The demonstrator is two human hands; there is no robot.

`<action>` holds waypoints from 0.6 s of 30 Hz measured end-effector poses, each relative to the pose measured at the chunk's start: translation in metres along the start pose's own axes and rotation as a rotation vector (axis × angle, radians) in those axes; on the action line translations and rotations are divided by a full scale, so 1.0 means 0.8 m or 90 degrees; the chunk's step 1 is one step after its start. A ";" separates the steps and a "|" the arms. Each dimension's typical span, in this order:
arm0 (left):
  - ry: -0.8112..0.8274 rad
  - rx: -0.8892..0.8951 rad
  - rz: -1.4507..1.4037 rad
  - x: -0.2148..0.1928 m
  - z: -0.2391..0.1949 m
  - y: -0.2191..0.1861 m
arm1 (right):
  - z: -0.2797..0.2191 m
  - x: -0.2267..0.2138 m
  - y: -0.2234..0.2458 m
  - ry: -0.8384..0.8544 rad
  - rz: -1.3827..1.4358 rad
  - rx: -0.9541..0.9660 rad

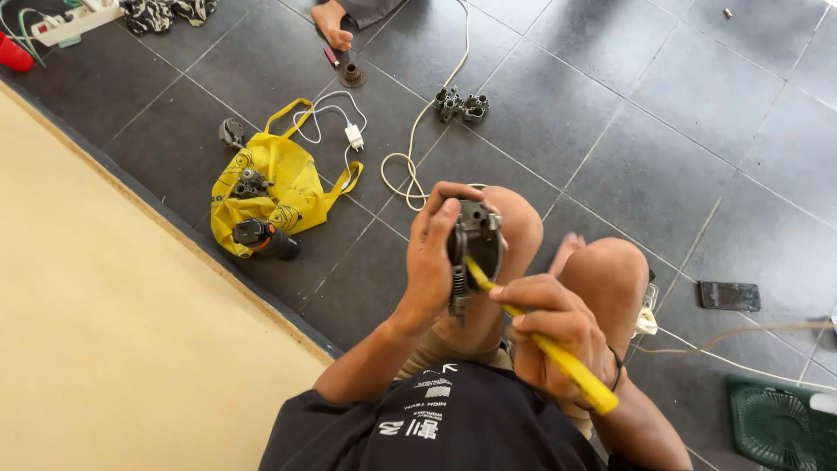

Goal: The person sits on the floor and cleans a mechanical part using a yellow brush. They hold the part in their left hand and scrub its surfaces with the brush in their right hand, rotating the object to access different areas.

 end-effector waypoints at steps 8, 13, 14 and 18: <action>0.087 -0.012 -0.108 0.051 -0.006 0.018 | -0.013 -0.022 -0.025 -0.075 0.036 -0.030; 0.061 -0.069 -0.074 0.059 -0.011 0.027 | -0.023 -0.029 -0.032 -0.032 -0.002 -0.002; 0.063 -0.071 -0.071 0.063 -0.013 0.024 | -0.028 -0.035 -0.031 -0.036 -0.002 -0.001; 0.110 -0.048 -0.001 0.074 -0.032 0.009 | -0.054 -0.061 -0.001 -0.193 -0.049 -0.052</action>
Point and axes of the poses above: each hand's wrist, its own z-axis towards the middle knuckle, its own x-axis out of the palm, y = z × x, the point moved 6 cm from there along z, towards the middle knuckle, and after that the axes turned 7 degrees about -z, right-handed, at the moved point
